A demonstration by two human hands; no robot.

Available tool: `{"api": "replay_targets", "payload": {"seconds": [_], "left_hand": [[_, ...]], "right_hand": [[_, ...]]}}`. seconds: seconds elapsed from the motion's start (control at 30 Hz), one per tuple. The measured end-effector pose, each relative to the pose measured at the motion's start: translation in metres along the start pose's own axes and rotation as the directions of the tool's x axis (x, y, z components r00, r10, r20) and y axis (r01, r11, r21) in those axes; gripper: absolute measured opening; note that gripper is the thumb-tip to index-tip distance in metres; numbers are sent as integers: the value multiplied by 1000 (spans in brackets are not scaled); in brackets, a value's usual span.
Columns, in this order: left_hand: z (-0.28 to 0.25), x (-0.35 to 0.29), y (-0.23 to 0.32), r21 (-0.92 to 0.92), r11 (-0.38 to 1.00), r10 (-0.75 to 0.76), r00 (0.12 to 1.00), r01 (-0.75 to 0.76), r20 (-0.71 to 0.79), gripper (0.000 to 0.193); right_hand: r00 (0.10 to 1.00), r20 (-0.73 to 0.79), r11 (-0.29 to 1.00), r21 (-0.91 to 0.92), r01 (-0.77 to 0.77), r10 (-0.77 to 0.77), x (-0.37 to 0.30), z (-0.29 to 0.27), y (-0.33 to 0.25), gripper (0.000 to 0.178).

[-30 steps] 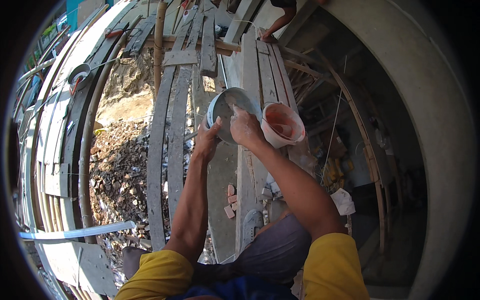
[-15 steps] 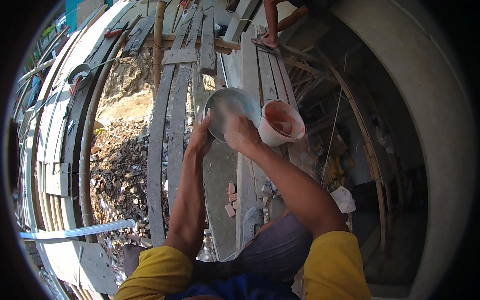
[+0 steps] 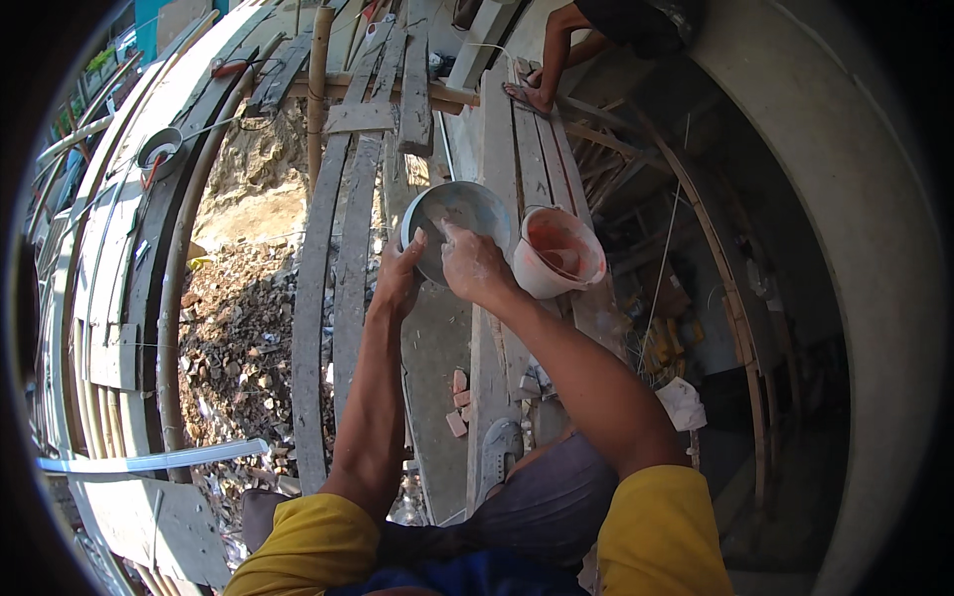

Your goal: The person applies plaster to a structural beam using a scraper and a small bowl while seated on scaffolding. They scoop material from the bowl and spread it along the beam's edge, smoothing the surface with the tool and their fingers.

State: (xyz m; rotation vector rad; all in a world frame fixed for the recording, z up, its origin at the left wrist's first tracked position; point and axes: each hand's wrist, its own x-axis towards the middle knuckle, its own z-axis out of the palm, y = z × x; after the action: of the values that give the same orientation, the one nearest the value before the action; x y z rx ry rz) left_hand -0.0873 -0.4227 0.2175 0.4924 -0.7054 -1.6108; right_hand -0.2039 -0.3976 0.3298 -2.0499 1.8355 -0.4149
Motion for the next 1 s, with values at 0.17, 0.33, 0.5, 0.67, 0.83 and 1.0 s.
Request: {"api": "replay_targets", "payload": {"seconds": [0.17,0.33,0.5,0.67,0.83,1.0], "left_hand": [[3,-4,-8,-32,999,7,1000,-7,0,64],[6,1,-13,-36,999,12,1000,-12,-1,63],[-4,-2,-14,-104,995,-10,1000,11,15,69],[11,-5,-15,-43,999,7,1000,-7,-4,69],[-1,-2,-12,-77,997,-20,1000,22,21,67],[5,-1,-9,-40,999,28,999,-30,-32,74]], "right_hand": [[1000,-1,999,-51,7,-7,-1,16,5,42],[993,-61,995,-15,-104,103,15,-2,13,42],[1000,-18,999,-33,-11,11,5,16,8,41],[986,-122,993,-16,-116,114,14,2,26,44],[994,-31,993,-45,-105,104,9,4,6,42],[990,-138,999,-53,-8,1,19,2,44,47]]}}
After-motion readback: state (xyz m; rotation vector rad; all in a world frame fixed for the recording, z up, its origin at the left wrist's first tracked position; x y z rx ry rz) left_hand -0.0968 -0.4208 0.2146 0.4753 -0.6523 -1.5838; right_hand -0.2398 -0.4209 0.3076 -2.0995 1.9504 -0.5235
